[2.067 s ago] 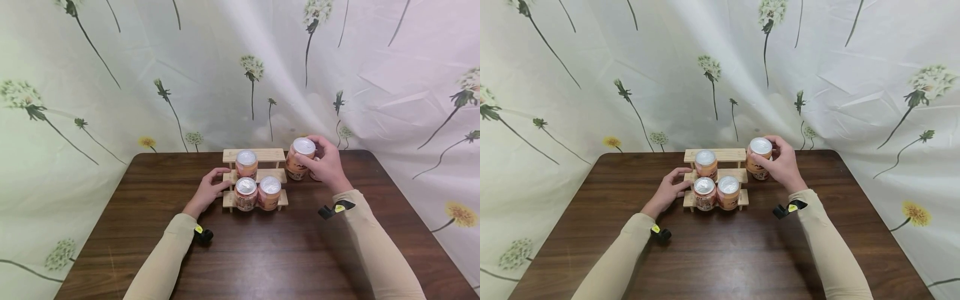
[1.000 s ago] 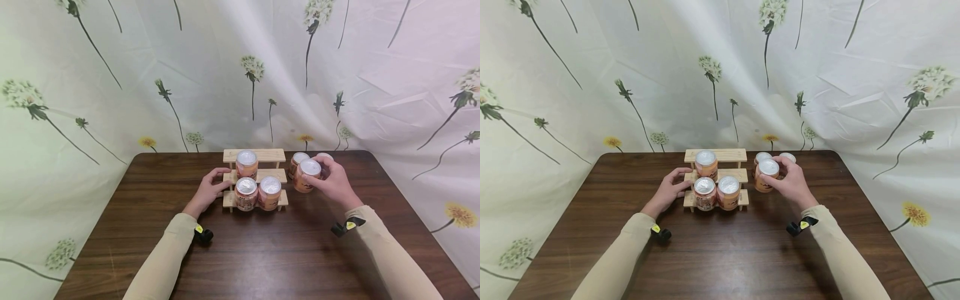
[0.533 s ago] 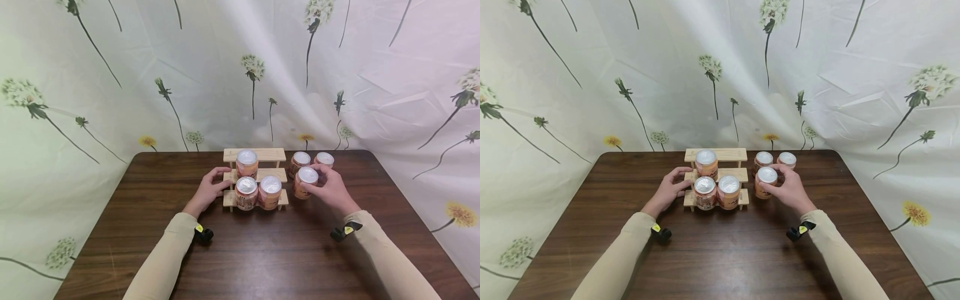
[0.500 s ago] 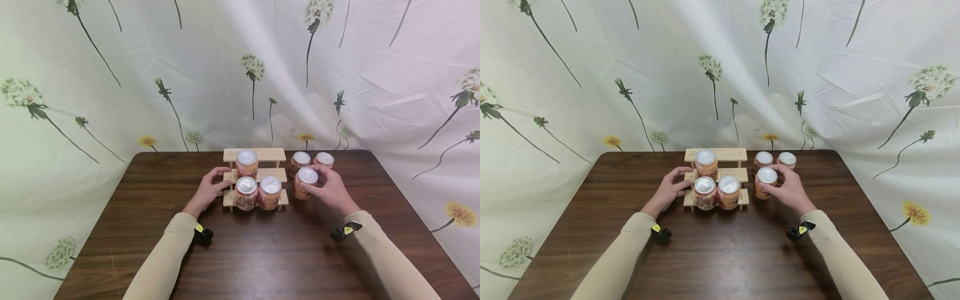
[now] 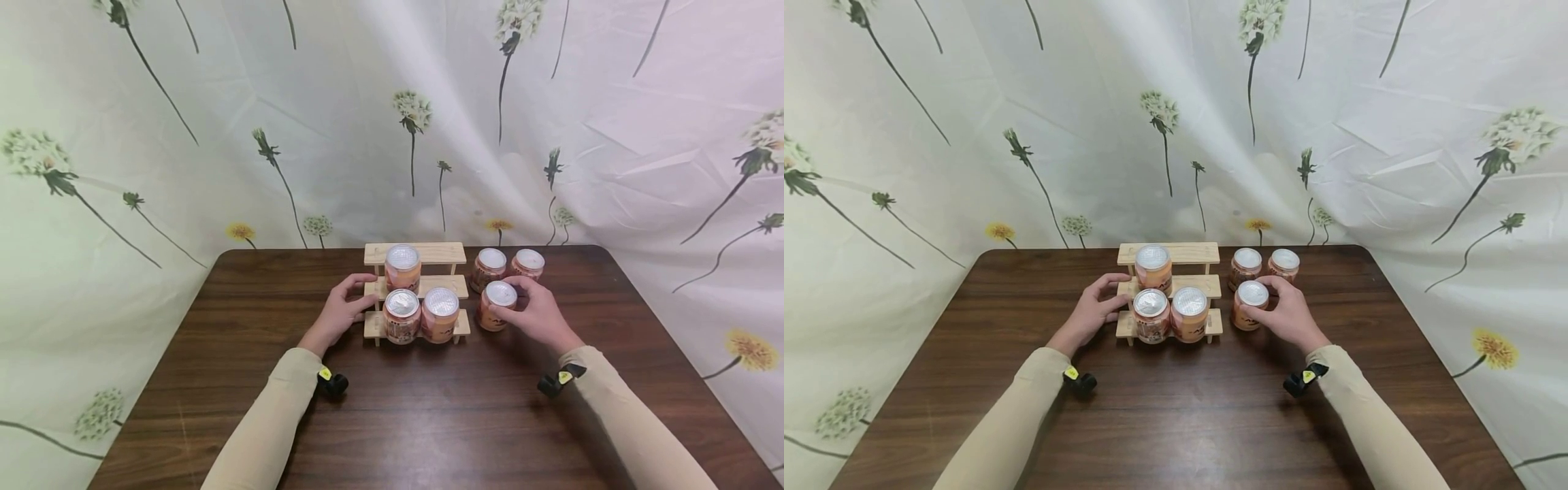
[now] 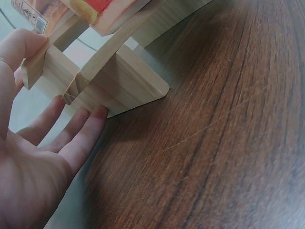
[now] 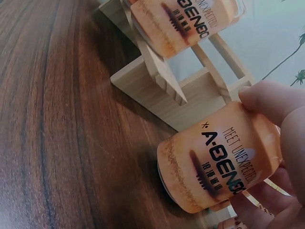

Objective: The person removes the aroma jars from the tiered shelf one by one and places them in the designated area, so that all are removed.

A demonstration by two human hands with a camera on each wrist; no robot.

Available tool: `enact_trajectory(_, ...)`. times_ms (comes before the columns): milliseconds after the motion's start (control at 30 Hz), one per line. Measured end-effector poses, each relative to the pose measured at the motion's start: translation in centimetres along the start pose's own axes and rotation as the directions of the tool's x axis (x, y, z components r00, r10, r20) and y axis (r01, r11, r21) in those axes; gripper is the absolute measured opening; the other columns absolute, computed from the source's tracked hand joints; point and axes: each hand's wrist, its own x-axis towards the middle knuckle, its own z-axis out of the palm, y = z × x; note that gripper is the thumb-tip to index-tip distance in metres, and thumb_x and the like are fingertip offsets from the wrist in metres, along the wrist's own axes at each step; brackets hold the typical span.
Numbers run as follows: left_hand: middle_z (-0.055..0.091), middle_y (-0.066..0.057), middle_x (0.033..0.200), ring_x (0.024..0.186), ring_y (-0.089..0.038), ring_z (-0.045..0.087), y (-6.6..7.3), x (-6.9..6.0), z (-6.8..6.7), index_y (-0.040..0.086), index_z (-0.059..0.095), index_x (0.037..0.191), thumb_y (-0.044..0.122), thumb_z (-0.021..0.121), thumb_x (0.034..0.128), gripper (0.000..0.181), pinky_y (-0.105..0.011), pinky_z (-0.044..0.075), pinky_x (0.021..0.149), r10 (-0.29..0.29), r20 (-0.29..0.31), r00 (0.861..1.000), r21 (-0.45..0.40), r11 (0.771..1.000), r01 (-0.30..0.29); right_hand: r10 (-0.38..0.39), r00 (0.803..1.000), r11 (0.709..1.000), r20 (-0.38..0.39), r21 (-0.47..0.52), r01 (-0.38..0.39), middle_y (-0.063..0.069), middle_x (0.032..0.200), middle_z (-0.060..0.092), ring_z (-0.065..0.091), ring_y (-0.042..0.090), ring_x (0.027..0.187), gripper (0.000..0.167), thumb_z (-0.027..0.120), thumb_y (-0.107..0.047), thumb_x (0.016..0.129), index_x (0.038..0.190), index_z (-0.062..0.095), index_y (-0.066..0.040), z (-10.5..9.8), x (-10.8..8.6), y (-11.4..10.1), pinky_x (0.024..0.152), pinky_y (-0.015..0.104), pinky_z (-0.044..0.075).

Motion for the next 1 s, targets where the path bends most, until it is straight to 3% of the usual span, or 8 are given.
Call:
enact_trajectory(167,0.041,-0.018,0.153,0.125,-0.033,0.057,0.07,-0.08,0.01,0.017,0.061,0.142,0.024,0.074,0.1011,0.044,-0.045,0.059,0.09,-0.003,0.004,1.0,-0.005,1.0,0.003,0.01,1.0,1.0,0.001,-0.025,-0.01,0.017,0.121,0.068,0.068,0.028,0.106,0.054,0.09,-0.018,0.085,0.128,0.063,0.0,0.01,0.06,0.39,0.084,0.02,0.054)
enact_trajectory(467,0.044,-0.017,0.15,0.123,-0.033,0.058,0.12,-0.14,0.03,0.018,0.061,0.142,0.024,0.074,0.1012,0.044,-0.045,0.058,0.09,-0.004,-0.003,1.0,0.0,1.0,0.004,0.042,0.999,0.998,0.006,-0.044,-0.042,0.018,0.125,0.067,0.067,0.032,0.112,0.057,0.088,-0.024,0.087,0.131,0.061,0.0,0.13,0.2,0.49,0.095,0.049,0.056)
enact_trajectory(733,0.044,-0.017,0.15,0.123,-0.033,0.058,0.14,-0.14,0.01,0.018,0.061,0.142,0.024,0.074,0.1014,0.043,-0.044,0.059,0.089,-0.006,-0.003,1.0,-0.005,1.0,0.006,0.051,0.999,0.997,0.006,-0.061,-0.05,0.017,0.124,0.068,0.068,0.03,0.111,0.057,0.088,-0.026,0.088,0.132,0.062,-0.001,0.15,0.48,0.63,0.092,0.04,0.057)
enact_trajectory(1000,0.045,-0.017,0.149,0.123,-0.033,0.058,0.18,-0.05,0.03,0.018,0.061,0.142,0.024,0.074,0.1011,0.043,-0.046,0.059,0.089,-0.002,0.0,1.0,-0.003,1.0,0.002,0.066,0.997,0.997,0.026,-0.033,-0.065,0.019,0.125,0.067,0.069,0.033,0.11,0.058,0.088,-0.024,0.088,0.133,0.061,0.001,-0.09,0.71,0.65,0.092,0.044,0.058)
